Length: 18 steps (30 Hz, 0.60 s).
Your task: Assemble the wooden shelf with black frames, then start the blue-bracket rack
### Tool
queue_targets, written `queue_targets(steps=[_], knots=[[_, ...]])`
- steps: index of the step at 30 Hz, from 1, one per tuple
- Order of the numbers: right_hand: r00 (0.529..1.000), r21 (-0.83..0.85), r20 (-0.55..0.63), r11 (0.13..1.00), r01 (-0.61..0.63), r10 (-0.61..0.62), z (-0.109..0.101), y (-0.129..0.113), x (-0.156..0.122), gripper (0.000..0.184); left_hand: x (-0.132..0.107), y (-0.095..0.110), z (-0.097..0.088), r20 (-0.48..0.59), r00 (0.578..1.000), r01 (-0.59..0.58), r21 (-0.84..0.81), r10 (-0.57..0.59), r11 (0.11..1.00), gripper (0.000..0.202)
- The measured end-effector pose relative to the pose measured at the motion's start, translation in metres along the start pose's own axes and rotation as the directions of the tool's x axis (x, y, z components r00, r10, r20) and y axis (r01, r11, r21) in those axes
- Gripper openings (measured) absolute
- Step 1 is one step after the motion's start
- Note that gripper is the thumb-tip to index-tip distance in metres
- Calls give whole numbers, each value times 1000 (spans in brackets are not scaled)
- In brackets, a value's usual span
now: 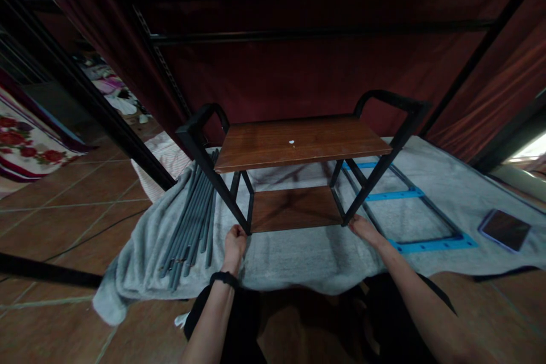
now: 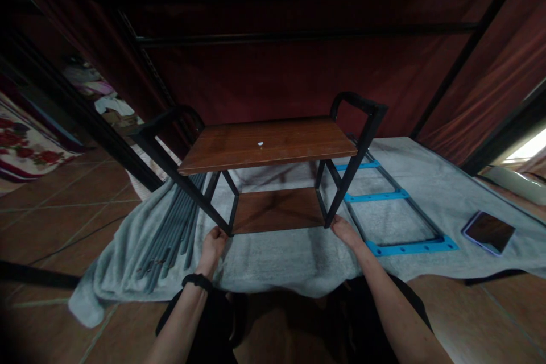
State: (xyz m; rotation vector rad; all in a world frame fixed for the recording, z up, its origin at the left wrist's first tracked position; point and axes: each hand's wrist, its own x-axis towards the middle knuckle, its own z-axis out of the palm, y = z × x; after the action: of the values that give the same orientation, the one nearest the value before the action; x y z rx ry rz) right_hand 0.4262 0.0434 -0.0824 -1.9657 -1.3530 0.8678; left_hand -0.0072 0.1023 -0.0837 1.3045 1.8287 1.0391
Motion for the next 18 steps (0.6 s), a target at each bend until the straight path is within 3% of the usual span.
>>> queue_targets(steps=[18], knots=[[1000, -49, -24, 999, -2, 1, 2, 8, 7, 14, -1, 6, -5, 0, 1000, -15, 90, 15, 996, 12]])
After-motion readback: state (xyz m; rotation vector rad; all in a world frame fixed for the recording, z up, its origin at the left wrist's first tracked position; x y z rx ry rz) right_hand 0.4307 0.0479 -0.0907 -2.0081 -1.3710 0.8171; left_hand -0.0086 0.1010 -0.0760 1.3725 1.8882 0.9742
